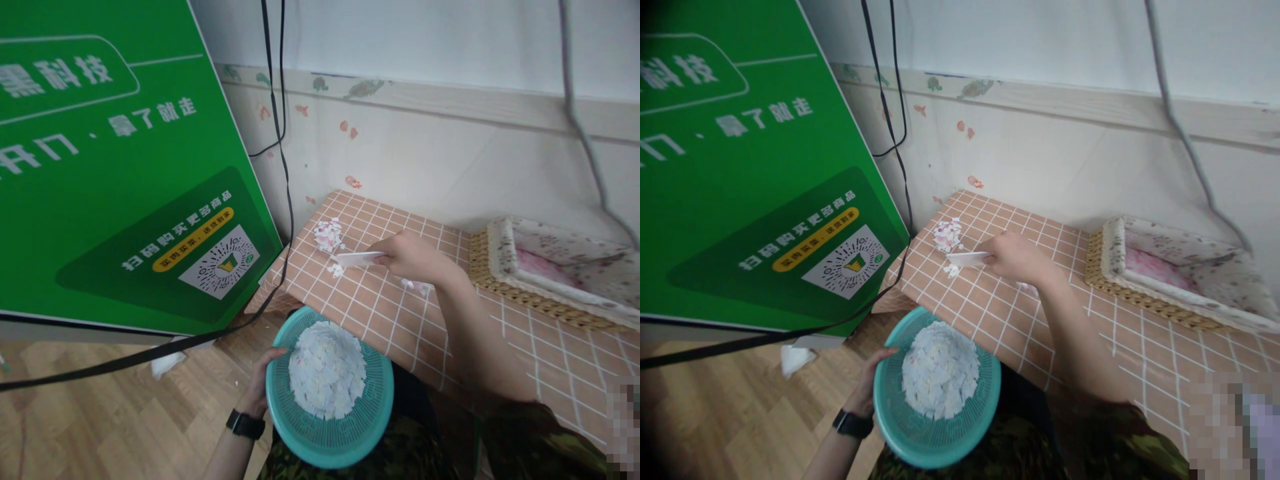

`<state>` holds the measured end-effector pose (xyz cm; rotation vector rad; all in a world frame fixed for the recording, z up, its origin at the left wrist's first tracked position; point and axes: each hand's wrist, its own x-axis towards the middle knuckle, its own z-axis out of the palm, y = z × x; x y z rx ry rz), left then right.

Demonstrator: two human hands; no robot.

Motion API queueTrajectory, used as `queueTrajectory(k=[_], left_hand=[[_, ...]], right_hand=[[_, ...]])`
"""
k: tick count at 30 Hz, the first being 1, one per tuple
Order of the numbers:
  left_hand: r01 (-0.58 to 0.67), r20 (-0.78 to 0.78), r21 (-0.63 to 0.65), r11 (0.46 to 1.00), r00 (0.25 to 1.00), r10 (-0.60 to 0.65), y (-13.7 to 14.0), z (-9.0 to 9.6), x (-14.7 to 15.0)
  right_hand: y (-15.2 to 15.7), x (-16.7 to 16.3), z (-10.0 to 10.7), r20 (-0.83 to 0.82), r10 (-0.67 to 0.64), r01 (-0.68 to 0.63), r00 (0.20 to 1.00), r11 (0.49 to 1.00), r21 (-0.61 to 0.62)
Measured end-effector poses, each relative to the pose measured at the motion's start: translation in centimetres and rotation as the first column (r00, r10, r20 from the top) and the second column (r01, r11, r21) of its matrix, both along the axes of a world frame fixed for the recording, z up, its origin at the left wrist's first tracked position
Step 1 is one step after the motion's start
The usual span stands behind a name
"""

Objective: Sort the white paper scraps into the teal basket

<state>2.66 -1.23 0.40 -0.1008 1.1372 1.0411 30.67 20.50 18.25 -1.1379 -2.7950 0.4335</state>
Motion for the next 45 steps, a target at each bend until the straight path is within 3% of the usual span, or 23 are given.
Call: queueTrajectory(k=[4, 13, 21, 25, 30, 35, 41, 45], left_hand=[[0.007, -0.012, 0.024, 1.0, 1.0, -0.007, 0.0, -0.3, 0.0], [0.004, 0.005, 0.011, 1.0, 1.0, -0.004, 0.0, -0.1, 0.1], [0.003, -0.008, 0.007, 1.0, 1.0, -0.003, -0.2, -0.3, 0.4], [0.045, -0.03, -0.021, 0.999, 0.998, -0.046, -0.2, 0.1, 0.9], [0.057, 0.006, -0.009, 0.998, 0.998, -0.057, -0.1, 0.6, 1.4], [0.079, 0.012, -0.007, 0.997, 0.997, -0.079, -0.1, 0.8, 1.5], [0.064, -0.009, -0.019, 0.998, 0.998, -0.064, 0.0, 1.3, 1.6], [0.07, 0.024, -0.009, 0.997, 0.997, -0.07, -0.1, 1.0, 1.4]], right_hand=[[0.0, -0.5, -0.4, -0.007, 0.052, -0.052, 0.999, 0.996, -0.068], [0.9, -0.1, -1.2, 0.008, -0.028, 0.028, 1.0, 1.0, -0.005], [0.4, -0.1, -0.8, 0.025, 0.014, -0.014, 1.0, 0.999, -0.029], [0.2, -0.1, -0.5, 0.011, -0.012, 0.011, 1.0, 1.0, 0.003], [0.1, -0.4, -0.5, 0.012, 0.045, -0.044, 0.999, 0.998, -0.047], [-0.2, 0.1, 0.1, 0.073, -0.036, 0.034, 0.997, 0.999, 0.02], [-0.8, -0.8, 0.2, 0.026, 0.083, -0.082, 0.996, 0.995, -0.05], [-0.7, -0.7, 0.2, 0.069, 0.025, -0.024, 0.997, 1.0, -0.002]])
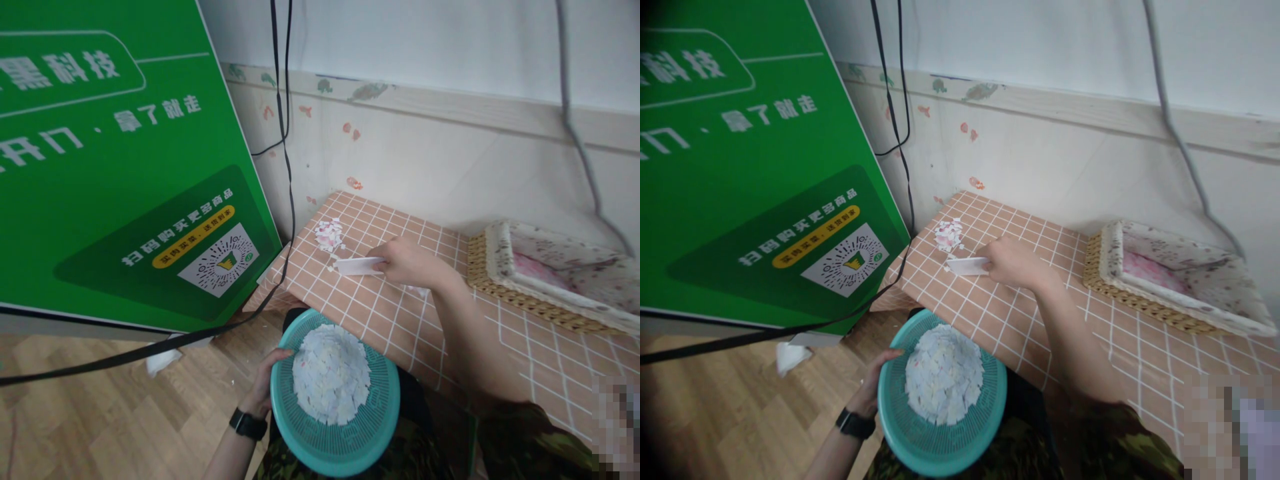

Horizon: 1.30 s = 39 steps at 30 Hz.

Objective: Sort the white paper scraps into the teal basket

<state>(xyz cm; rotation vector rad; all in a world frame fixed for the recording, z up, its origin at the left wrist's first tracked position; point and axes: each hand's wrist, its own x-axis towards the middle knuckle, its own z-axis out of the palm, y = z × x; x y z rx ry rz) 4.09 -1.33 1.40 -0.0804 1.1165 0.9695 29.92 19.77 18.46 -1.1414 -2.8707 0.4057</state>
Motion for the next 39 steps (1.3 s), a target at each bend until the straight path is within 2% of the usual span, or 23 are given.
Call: queueTrajectory(k=[7, 12, 15, 19, 22, 25, 29, 33, 39], left_hand=[[0.006, 0.009, 0.028, 1.0, 1.0, -0.006, -0.2, -1.2, -0.4], [0.01, -0.005, -0.006, 1.0, 1.0, -0.01, -0.1, -0.6, -0.1], [0.006, 0.009, -0.016, 1.0, 1.0, -0.006, -0.1, -0.3, -0.1], [0.003, 0.02, -0.012, 1.0, 1.0, -0.003, -0.1, -0.6, -0.2], [-0.01, 0.015, -0.004, 1.0, 1.0, 0.01, -0.1, -1.0, -0.3], [-0.019, 0.023, -0.001, 1.0, 1.0, 0.019, -0.1, -1.2, -0.3], [-0.012, 0.013, 0.003, 1.0, 1.0, 0.012, -0.2, -1.2, -0.4], [-0.007, 0.011, 0.002, 1.0, 1.0, 0.007, -0.2, -1.1, -0.4], [-0.011, -0.006, -0.009, 1.0, 1.0, 0.011, -0.1, -1.3, -0.4]], right_hand=[[0.4, 0.8, 0.3, -0.002, -0.055, 0.055, 0.998, 0.998, 0.013], [0.3, -0.7, -0.6, -0.075, -0.049, 0.053, 0.996, 0.997, 0.057], [0.2, -1.3, -1.2, -0.048, -0.045, 0.047, 0.998, 0.998, 0.052], [0.1, -0.5, -0.5, 0.032, -0.062, 0.06, 0.998, 0.996, 0.062], [0.2, 0.3, 0.0, 0.026, -0.089, 0.087, 0.996, 0.993, 0.079], [0.7, 0.2, -0.4, 0.0, -0.12, 0.12, 0.993, 0.987, 0.108], [1.2, -0.3, -1.4, -0.002, -0.092, 0.091, 0.996, 0.991, 0.099], [1.1, -0.1, -1.2, -0.001, -0.056, 0.056, 0.998, 0.996, 0.063], [1.5, 0.1, -1.7, -0.023, -0.105, 0.107, 0.994, 0.988, 0.113]])
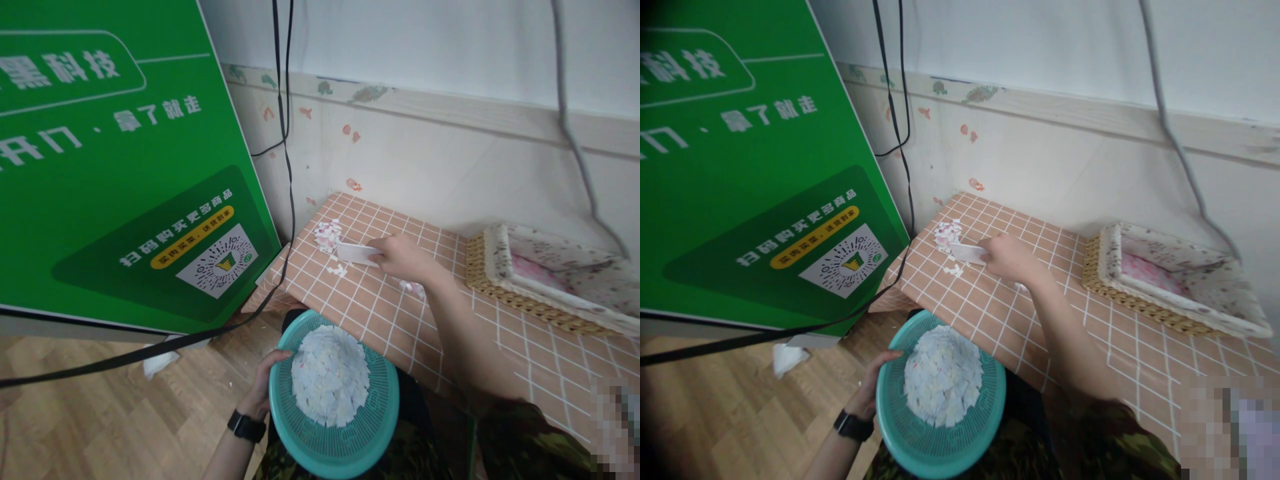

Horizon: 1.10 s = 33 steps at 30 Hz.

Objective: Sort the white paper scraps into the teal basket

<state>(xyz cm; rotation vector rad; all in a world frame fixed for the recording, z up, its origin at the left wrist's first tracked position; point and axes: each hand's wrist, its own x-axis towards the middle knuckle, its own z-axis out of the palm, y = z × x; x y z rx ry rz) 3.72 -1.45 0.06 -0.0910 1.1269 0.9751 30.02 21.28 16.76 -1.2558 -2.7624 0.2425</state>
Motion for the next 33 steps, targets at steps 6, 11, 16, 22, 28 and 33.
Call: queueTrajectory(k=[6, 11, 16, 22, 28, 33], left_hand=[[0.01, 0.018, 0.01, 1.0, 1.0, -0.01, -0.1, -0.1, 0.0], [0.018, 0.024, 0.016, 1.0, 1.0, -0.018, -0.1, -0.1, -0.1], [0.021, 0.04, -0.016, 1.0, 0.999, -0.02, 0.0, 0.2, -0.1], [0.008, 0.044, -0.008, 1.0, 0.999, -0.008, 0.1, 0.5, 0.0], [0.008, 0.01, -0.001, 1.0, 1.0, -0.008, -0.1, 0.3, 0.0], [-0.002, 0.032, 0.023, 1.0, 0.999, 0.001, -0.1, 0.1, -0.1]], right_hand=[[0.3, -1.1, -1.5, -0.024, -0.027, 0.028, 0.999, 0.999, 0.037], [-0.1, -1.2, -1.0, -0.055, 0.054, -0.056, 0.997, 0.998, -0.02], [-0.2, -0.9, -0.5, -0.07, 0.068, -0.071, 0.995, 0.997, -0.04], [-0.7, -0.6, 0.4, -0.024, 0.071, -0.072, 0.997, 0.996, -0.051], [-1.4, -1.2, 0.3, 0.008, 0.119, -0.118, 0.993, 0.992, -0.052], [-1.3, -1.8, -0.5, -0.021, 0.117, -0.118, 0.993, 0.992, -0.049]])
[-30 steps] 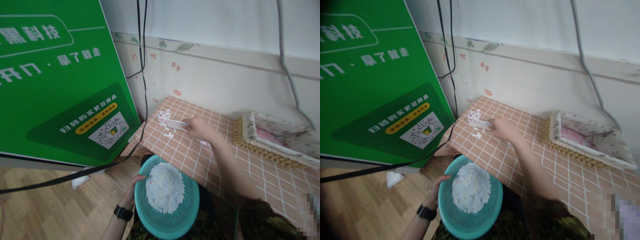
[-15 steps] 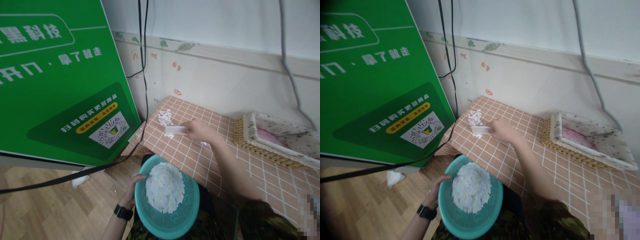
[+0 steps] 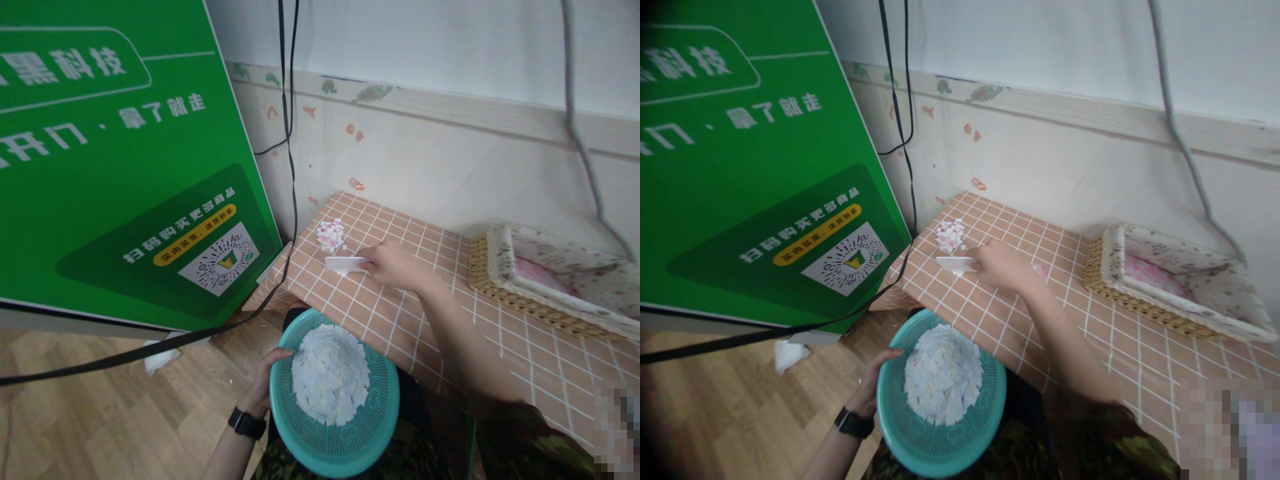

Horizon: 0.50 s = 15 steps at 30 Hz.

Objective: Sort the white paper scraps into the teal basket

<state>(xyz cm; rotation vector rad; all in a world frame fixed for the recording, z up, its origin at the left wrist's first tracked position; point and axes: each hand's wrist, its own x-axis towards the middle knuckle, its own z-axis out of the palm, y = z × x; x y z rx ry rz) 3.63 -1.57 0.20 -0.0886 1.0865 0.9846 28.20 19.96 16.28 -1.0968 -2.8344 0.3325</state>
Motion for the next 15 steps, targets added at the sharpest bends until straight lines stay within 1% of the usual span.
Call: queueTrajectory(k=[3, 6, 10, 13, 15], left_hand=[[-0.001, 0.034, 0.0, 1.0, 0.999, 0.001, 0.09, 0.09, 0.03], [-0.002, 0.021, -0.015, 1.0, 1.0, 0.002, 0.1, 0.21, 0.04], [0.011, -0.022, -0.02, 1.0, 1.0, -0.011, 0.06, 0.25, 0.04], [0.004, -0.002, 0.007, 1.0, 1.0, -0.004, 0.04, 0.12, 0.02], [0.005, 0.008, 0.012, 1.0, 1.0, -0.005, 0.0, -0.03, -0.02]], right_hand=[[0.11, -0.16, -0.14, -0.039, 0.019, -0.019, 0.999, 1.0, -0.007], [0.27, -0.07, -0.1, -0.056, -0.005, 0.006, 0.998, 1.0, 0.018], [0.48, -0.17, -0.32, -0.029, -0.034, 0.035, 0.999, 0.999, 0.03], [0.52, -0.28, -0.48, -0.016, -0.005, 0.006, 1.0, 1.0, 0.016], [0.47, -0.08, -0.29, 0.003, -0.009, 0.009, 1.0, 1.0, 0.012]])
